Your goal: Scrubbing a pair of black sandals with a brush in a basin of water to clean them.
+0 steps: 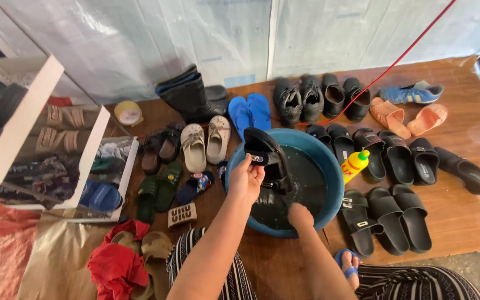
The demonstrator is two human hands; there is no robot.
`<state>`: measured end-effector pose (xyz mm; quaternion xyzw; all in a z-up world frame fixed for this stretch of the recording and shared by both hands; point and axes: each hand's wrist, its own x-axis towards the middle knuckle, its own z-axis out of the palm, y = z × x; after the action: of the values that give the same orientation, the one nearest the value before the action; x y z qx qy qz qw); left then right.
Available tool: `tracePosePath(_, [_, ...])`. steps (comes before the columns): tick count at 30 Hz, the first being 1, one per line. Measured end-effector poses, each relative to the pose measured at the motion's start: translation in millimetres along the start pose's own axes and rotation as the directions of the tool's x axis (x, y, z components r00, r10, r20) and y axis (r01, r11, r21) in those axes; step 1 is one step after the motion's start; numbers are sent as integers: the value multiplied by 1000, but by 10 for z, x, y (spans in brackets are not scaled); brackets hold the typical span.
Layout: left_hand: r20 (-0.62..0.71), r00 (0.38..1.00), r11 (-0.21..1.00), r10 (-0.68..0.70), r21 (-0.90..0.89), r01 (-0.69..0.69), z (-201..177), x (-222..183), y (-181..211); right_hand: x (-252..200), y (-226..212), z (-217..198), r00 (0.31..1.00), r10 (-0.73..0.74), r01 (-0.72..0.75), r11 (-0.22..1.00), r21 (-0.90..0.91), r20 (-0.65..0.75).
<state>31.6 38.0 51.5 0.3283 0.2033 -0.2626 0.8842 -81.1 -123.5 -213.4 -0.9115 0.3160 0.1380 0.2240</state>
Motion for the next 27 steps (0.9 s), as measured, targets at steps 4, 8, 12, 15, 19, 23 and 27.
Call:
tracePosePath(4, [-1,1000,1000,8,-1,-8,-64,91,17,-357,-144,-450,988,152,-123,846,519,-13])
tracePosePath(8, [-12,999,999,30,12,-29,-74,128,-3,-628,-283,-1022,960,163,19,774,633,-228])
tracePosePath(12, [-33,999,999,42,24,-41,-138,222,-77,-1235,-831,-1806,858,55,289,770,568,-511])
tracePosePath(15, [-30,999,998,42,44,-41,-179,283,-137,-1415,-1111,-1920,822,18,397,699,595,-569])
tracePosePath(19, [-36,998,999,53,-8,-53,-65,122,-78,-1365,-1185,-1599,777,12,485,625,611,-629])
tracePosePath(23, [-43,997,995,70,-63,-72,-57,151,-21,-1236,-1075,-1073,784,73,442,631,638,-616])
tracePosePath(27, [-59,995,994,85,-69,-89,-39,111,22,-1160,-984,-788,893,195,246,544,802,-406])
